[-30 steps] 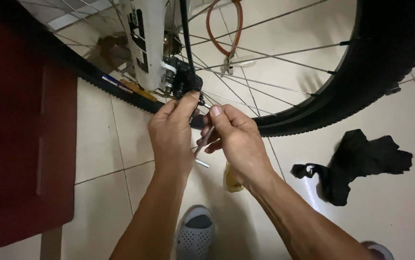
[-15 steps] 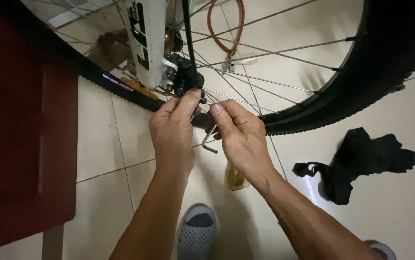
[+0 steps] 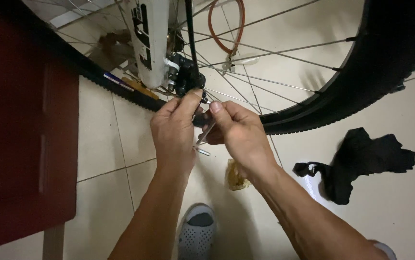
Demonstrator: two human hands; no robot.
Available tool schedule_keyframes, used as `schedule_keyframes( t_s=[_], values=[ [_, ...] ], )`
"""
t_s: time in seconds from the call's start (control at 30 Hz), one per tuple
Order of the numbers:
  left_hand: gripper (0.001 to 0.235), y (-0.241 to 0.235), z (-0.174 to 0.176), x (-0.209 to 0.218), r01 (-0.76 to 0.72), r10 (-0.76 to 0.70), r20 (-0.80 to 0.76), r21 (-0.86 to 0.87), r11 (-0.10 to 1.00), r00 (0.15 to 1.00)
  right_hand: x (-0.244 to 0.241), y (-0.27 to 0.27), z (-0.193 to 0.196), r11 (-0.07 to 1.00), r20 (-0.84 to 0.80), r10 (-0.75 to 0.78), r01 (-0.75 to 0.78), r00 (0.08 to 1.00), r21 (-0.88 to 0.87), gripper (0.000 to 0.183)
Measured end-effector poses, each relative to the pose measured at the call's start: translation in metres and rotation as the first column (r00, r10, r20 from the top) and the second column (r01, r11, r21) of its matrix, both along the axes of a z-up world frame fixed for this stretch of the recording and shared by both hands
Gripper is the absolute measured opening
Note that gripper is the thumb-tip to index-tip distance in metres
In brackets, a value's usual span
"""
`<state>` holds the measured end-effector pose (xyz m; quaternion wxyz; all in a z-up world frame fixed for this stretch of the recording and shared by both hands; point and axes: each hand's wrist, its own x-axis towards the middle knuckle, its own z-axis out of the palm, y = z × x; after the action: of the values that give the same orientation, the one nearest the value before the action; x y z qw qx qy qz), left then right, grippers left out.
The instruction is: The person uses an Allen key to tighten the bolts on the front brake caliper of a bicycle. They then spin the wheel to test the brake alignment and continue making adjustments to the caliper.
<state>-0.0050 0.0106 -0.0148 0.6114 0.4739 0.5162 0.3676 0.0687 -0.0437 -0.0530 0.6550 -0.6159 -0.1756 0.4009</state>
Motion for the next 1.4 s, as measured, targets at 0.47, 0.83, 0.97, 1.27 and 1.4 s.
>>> schedule_keyframes(
  t_s=[0.47, 0.83, 0.97, 1.27, 1.4],
  values=[
    [0.032, -0.001, 0.005, -0.003, -0.012, 0.013, -0.033, 0.018, 1.000, 0.999, 0.018, 0.001, 0.013, 0.982, -0.273, 0.172, -0.185, 0.946, -0.022, 0.036],
    [0.024, 0.016, -0.075, -0.013, 0.066, -0.084, 0.250, 0.077, 0.995, 0.965, 0.016, -0.002, 0.008, 0.978, -0.217, 0.207, -0.201, 0.954, 0.052, 0.033],
    [0.025, 0.011, -0.069, -0.010, 0.339, -0.239, 0.693, -0.008, 0.941, 0.680, 0.015, -0.002, 0.004, 0.981, -0.197, 0.190, -0.178, 0.962, 0.077, 0.032],
    [0.038, 0.032, -0.153, 0.013, 0.396, -0.171, 0.733, -0.143, 0.907, 0.658, 0.011, 0.000, 0.004, 0.979, -0.222, 0.187, -0.163, 0.957, 0.119, 0.031],
    [0.032, 0.046, -0.190, 0.026, 0.238, -0.212, 0.401, -0.016, 0.971, 0.891, 0.012, -0.001, 0.008, 0.983, -0.221, 0.175, -0.157, 0.959, 0.099, 0.029]
  ],
)
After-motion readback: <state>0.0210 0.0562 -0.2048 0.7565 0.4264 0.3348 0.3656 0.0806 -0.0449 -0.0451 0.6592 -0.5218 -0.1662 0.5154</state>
